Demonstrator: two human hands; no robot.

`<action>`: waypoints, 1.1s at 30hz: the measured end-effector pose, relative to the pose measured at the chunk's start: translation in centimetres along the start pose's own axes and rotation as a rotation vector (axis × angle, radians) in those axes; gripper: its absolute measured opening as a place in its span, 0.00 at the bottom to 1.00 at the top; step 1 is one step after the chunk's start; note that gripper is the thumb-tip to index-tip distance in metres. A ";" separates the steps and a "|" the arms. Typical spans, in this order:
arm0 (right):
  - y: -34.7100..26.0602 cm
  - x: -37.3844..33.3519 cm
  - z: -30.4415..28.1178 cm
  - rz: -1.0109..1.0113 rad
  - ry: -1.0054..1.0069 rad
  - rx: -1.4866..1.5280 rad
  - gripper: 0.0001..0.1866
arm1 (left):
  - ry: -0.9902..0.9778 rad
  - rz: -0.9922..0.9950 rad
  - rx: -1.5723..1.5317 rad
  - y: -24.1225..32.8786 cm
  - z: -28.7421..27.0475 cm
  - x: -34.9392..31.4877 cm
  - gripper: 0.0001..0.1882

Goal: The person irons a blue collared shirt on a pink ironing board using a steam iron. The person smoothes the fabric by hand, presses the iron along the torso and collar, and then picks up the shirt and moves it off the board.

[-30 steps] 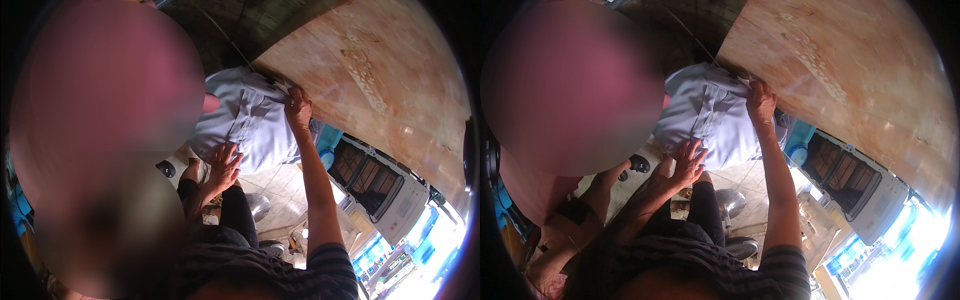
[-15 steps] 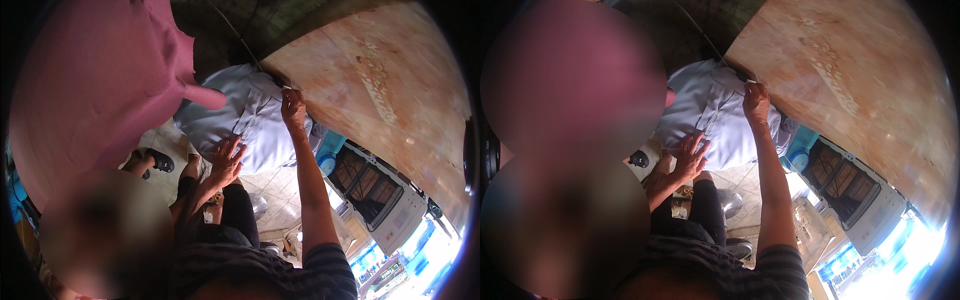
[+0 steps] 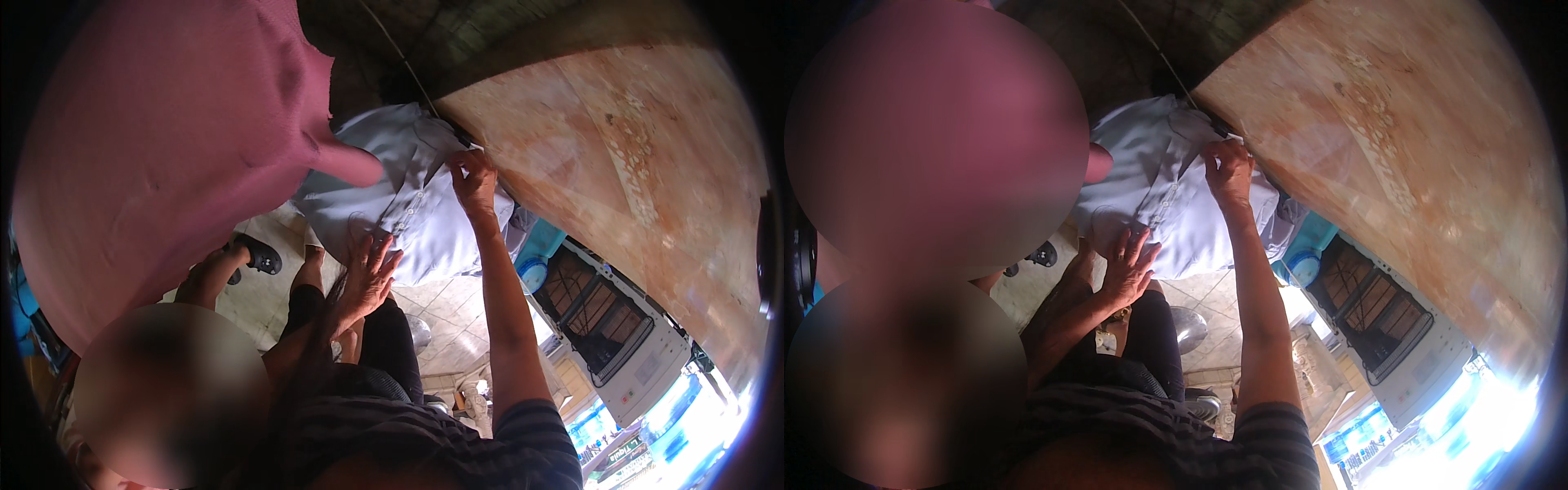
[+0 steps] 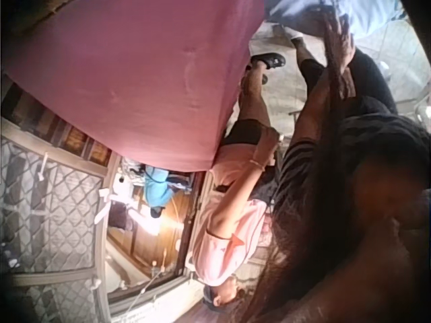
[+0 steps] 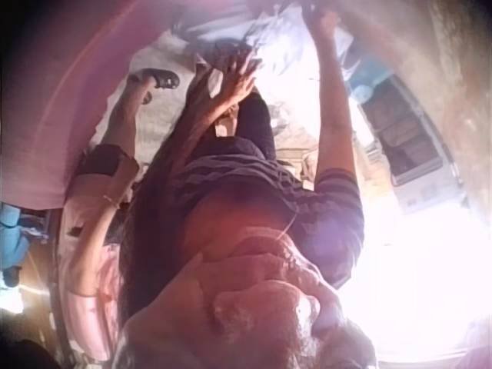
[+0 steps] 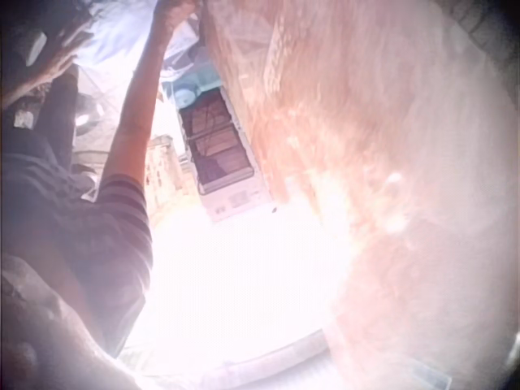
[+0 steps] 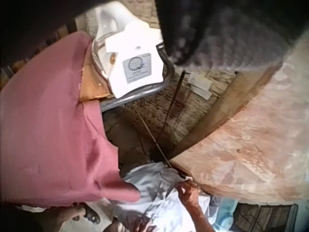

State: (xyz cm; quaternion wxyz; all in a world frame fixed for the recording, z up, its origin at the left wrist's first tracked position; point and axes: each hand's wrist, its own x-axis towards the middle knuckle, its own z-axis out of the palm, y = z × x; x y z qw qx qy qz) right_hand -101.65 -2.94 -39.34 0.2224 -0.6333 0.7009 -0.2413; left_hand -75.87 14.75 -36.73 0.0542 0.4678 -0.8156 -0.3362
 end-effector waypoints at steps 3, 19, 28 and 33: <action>0.1 0.0 0.6 -0.004 0.010 -0.051 0.04 | -0.011 0.037 -0.018 0.1 -0.4 0.2 0.34; -0.6 1.5 2.7 -0.059 -0.062 0.097 0.04 | 0.019 -0.022 -0.058 -0.1 0.6 -0.8 0.38; -0.3 2.1 2.3 -0.191 0.049 0.092 0.02 | -0.025 0.020 0.044 -0.1 -0.6 -0.8 0.38; 0.9 1.8 2.9 -0.213 -0.020 0.074 0.22 | -0.151 0.047 0.225 0.0 -2.7 -2.8 0.34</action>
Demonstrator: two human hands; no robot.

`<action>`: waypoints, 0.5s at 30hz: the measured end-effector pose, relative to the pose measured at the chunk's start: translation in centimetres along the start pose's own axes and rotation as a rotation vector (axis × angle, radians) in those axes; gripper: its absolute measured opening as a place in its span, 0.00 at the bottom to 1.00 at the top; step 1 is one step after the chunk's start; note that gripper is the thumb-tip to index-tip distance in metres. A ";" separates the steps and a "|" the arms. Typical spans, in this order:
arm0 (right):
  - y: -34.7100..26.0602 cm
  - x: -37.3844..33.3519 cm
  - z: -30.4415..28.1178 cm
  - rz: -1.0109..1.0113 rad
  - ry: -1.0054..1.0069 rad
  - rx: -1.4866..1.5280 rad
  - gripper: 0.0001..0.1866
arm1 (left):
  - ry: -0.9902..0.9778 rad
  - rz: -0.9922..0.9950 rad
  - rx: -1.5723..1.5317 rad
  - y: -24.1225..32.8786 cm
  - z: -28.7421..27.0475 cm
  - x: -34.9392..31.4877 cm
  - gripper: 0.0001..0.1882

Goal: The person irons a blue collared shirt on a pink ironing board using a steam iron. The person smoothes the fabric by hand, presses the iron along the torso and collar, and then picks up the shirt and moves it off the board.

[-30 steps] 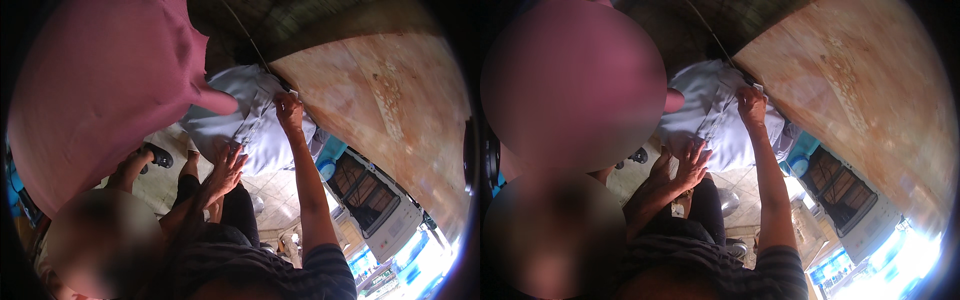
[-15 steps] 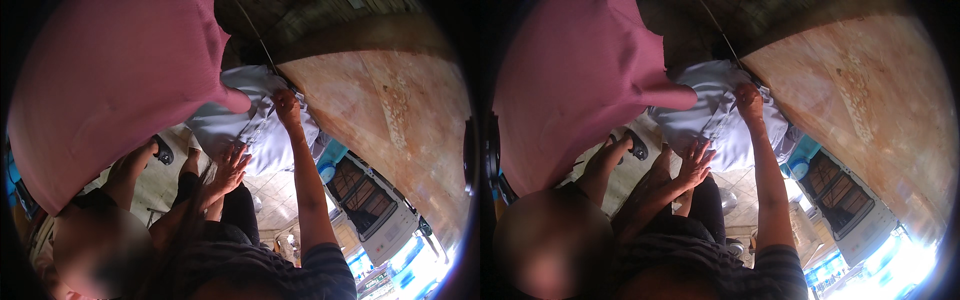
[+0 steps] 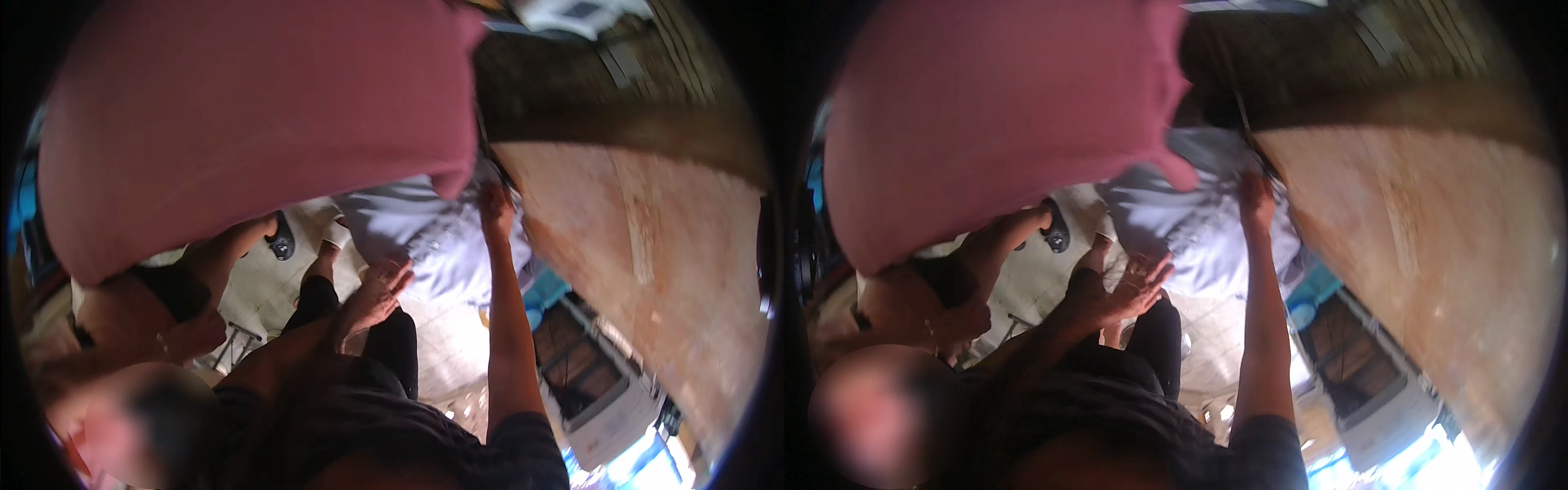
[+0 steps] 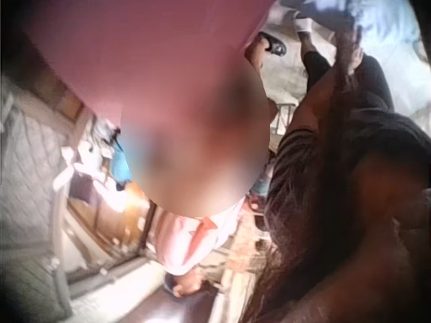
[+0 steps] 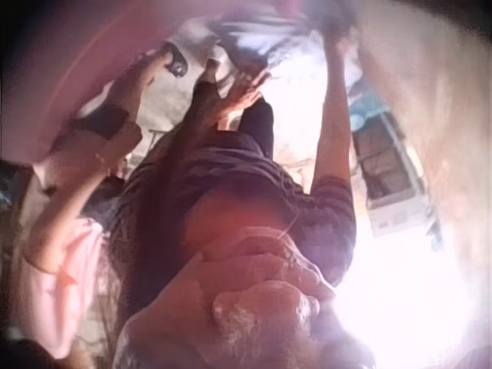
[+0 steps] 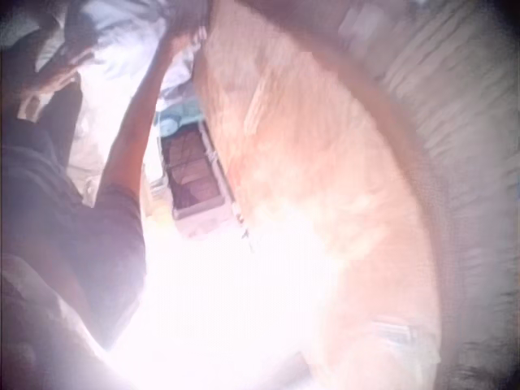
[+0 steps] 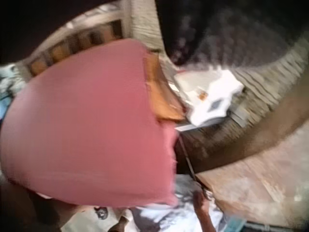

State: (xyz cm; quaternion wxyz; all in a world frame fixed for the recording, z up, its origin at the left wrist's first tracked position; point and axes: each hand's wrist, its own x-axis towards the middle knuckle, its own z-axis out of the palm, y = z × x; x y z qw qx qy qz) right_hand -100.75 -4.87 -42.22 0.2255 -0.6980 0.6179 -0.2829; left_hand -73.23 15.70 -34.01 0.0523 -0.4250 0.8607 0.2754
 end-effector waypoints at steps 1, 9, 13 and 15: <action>-1.6 0.1 0.8 0.072 -0.022 -0.023 0.32 | -0.015 -0.061 -0.155 -0.3 1.5 -0.8 0.35; -0.9 0.1 -1.2 -0.150 -0.251 -0.290 0.08 | 0.113 0.014 -0.116 -1.4 5.6 -2.4 0.35; -8.2 -0.7 -2.8 -0.367 -0.152 -0.179 0.13 | -0.176 -0.021 -0.377 -1.9 -3.9 -3.6 0.21; -13.3 -1.8 -4.0 -0.096 -0.385 0.026 0.13 | -0.104 0.063 -0.588 -2.7 -10.8 -5.0 0.15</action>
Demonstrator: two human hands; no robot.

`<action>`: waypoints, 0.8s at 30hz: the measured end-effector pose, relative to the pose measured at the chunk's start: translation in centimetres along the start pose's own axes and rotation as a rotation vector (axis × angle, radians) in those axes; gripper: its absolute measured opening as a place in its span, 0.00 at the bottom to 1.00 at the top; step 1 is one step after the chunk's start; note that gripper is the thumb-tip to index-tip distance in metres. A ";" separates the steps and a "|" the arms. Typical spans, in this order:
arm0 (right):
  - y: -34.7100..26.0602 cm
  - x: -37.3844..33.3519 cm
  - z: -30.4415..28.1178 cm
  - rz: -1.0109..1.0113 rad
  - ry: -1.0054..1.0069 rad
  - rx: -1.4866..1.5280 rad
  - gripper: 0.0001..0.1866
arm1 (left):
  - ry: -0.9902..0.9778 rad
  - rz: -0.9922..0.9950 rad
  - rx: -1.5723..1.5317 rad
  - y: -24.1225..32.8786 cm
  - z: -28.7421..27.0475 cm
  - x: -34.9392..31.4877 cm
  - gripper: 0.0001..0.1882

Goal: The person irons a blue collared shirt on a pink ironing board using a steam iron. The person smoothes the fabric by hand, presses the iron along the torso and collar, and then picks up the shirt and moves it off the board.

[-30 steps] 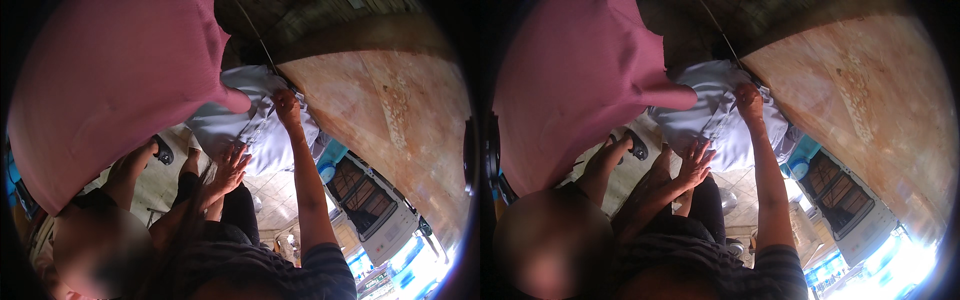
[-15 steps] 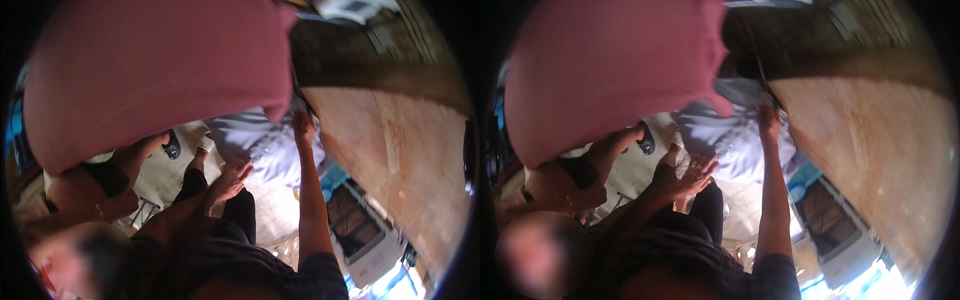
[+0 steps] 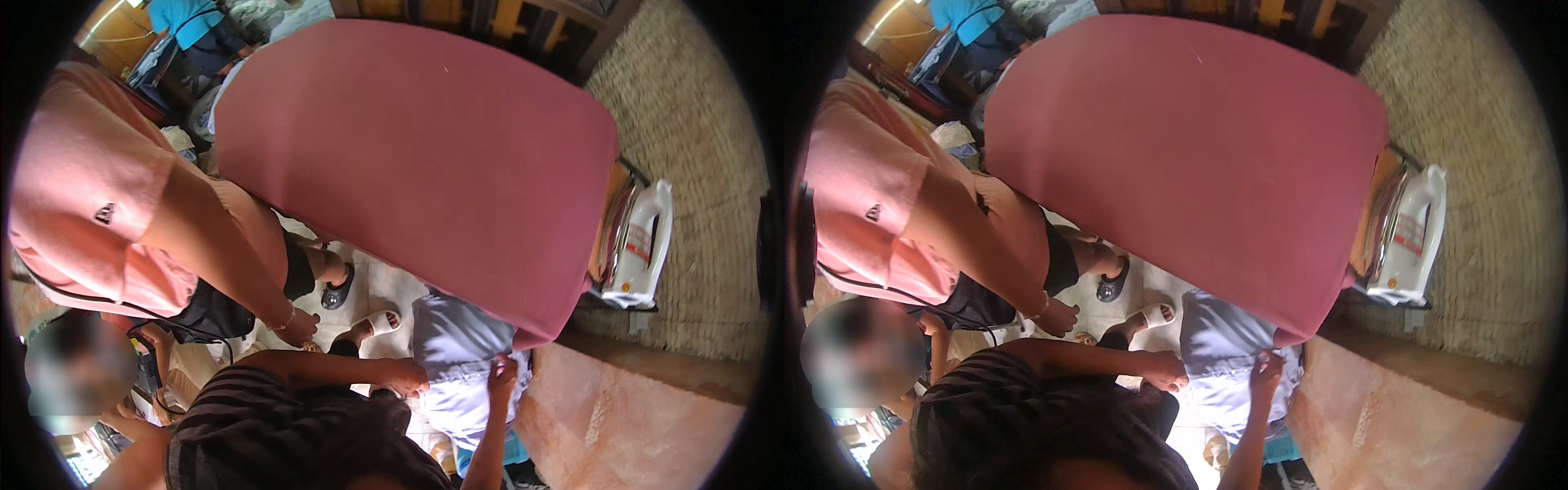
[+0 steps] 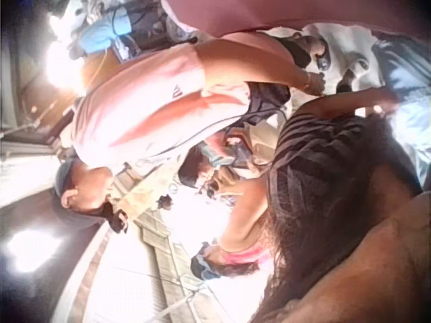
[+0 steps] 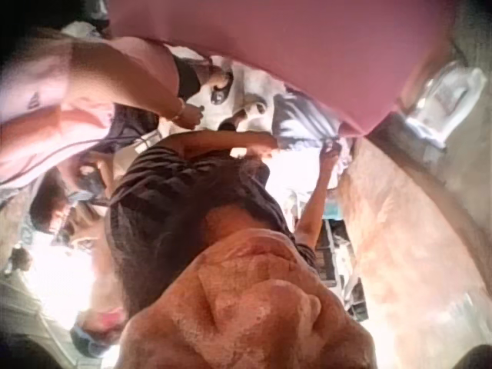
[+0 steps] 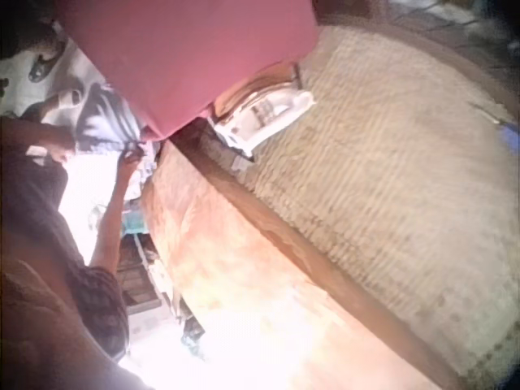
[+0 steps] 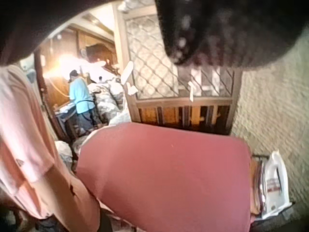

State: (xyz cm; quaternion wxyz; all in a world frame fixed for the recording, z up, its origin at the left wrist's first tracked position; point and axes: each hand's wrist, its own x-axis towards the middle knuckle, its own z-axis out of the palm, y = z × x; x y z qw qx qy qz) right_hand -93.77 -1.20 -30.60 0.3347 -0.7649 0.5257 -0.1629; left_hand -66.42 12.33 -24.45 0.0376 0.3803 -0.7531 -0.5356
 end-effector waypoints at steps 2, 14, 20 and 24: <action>-8.2 0.2 -1.9 0.016 -0.187 0.230 0.13 | 0.102 0.100 -0.107 3.5 -5.3 -2.7 0.12; -33.9 14.6 -10.0 -0.517 0.310 -0.072 0.19 | 1.334 -0.097 0.213 8.7 -29.3 -14.6 0.22; -33.5 18.3 -7.0 -0.341 0.180 -0.563 0.32 | 1.300 -0.637 0.631 1.3 -31.5 -13.7 0.36; -34.3 17.8 -6.6 -0.359 0.147 -0.527 0.32 | 1.398 -0.988 0.667 -3.0 -33.7 -20.2 0.37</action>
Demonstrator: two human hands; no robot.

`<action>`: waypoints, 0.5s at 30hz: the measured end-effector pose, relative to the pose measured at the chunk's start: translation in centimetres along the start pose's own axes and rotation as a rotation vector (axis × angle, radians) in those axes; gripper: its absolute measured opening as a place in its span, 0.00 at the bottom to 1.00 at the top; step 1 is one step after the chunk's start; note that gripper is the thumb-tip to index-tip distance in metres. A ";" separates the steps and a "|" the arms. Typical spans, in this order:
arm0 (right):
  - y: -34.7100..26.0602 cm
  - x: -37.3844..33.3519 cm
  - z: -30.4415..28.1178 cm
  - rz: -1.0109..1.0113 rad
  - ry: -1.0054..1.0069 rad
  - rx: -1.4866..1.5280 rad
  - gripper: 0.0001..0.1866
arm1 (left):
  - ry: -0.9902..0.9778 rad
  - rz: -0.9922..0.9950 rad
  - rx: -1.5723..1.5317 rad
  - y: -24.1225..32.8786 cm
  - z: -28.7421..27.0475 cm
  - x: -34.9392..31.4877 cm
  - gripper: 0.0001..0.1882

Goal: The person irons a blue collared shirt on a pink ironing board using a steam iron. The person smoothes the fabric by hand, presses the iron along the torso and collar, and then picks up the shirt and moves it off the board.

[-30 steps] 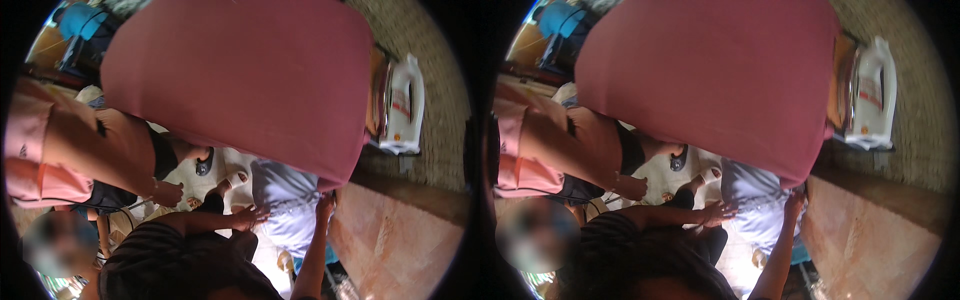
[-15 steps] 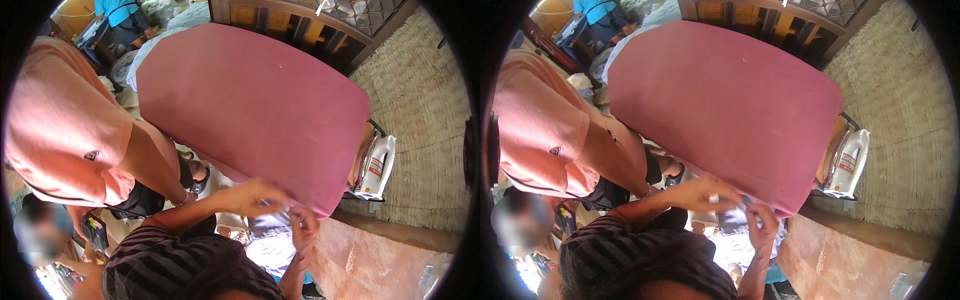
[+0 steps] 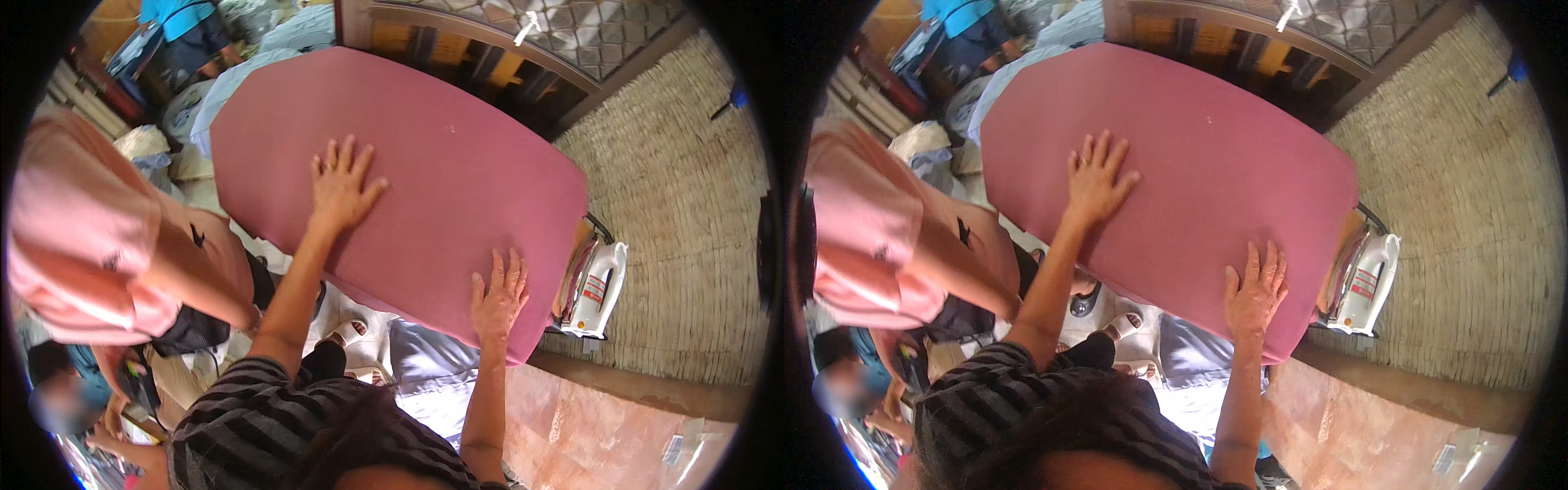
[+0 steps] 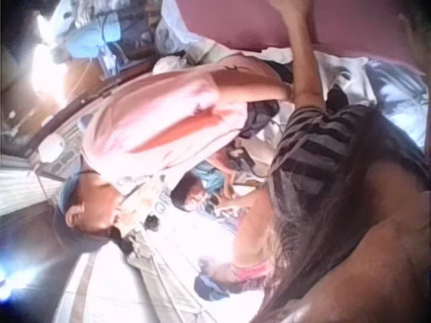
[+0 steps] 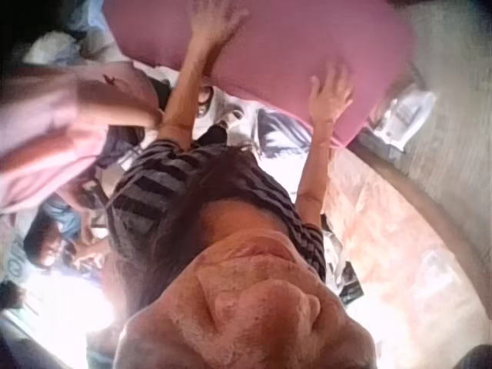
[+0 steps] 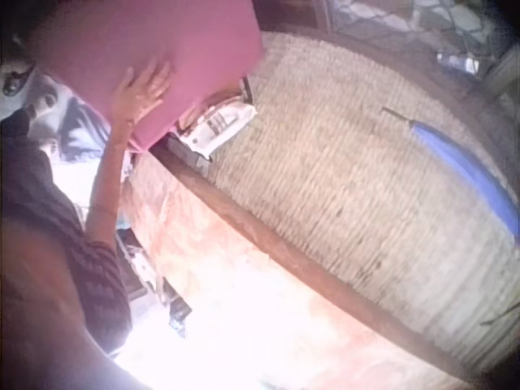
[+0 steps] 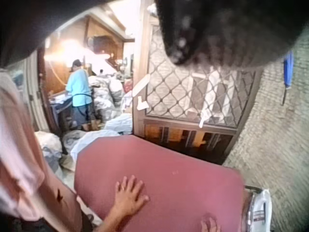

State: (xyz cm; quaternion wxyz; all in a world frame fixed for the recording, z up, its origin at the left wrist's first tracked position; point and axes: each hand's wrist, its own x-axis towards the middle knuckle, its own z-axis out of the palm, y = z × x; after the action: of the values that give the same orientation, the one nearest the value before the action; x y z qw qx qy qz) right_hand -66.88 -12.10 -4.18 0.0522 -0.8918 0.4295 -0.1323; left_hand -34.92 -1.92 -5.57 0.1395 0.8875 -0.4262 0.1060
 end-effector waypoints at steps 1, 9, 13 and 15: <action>0.3 0.1 0.0 0.006 -0.004 -0.010 0.32 | -0.002 -0.065 0.016 -1.9 0.6 1.1 0.37; -0.1 0.7 0.3 0.024 0.006 0.030 0.32 | -0.076 -0.348 0.122 -17.9 0.3 4.9 0.39; -0.3 0.9 -0.2 0.054 -0.011 0.023 0.33 | -0.070 -0.498 0.178 -22.8 0.1 7.2 0.39; 0.0 0.8 -0.2 0.056 -0.004 0.011 0.34 | -0.004 -0.582 0.124 -25.5 0.7 9.2 0.39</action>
State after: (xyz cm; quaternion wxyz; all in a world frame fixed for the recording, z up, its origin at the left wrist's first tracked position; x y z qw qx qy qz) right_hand -66.48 -12.71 -3.83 0.0617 -0.8794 0.4533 -0.1315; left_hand -9.23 6.42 -7.39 0.1085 0.9794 -0.1470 0.0856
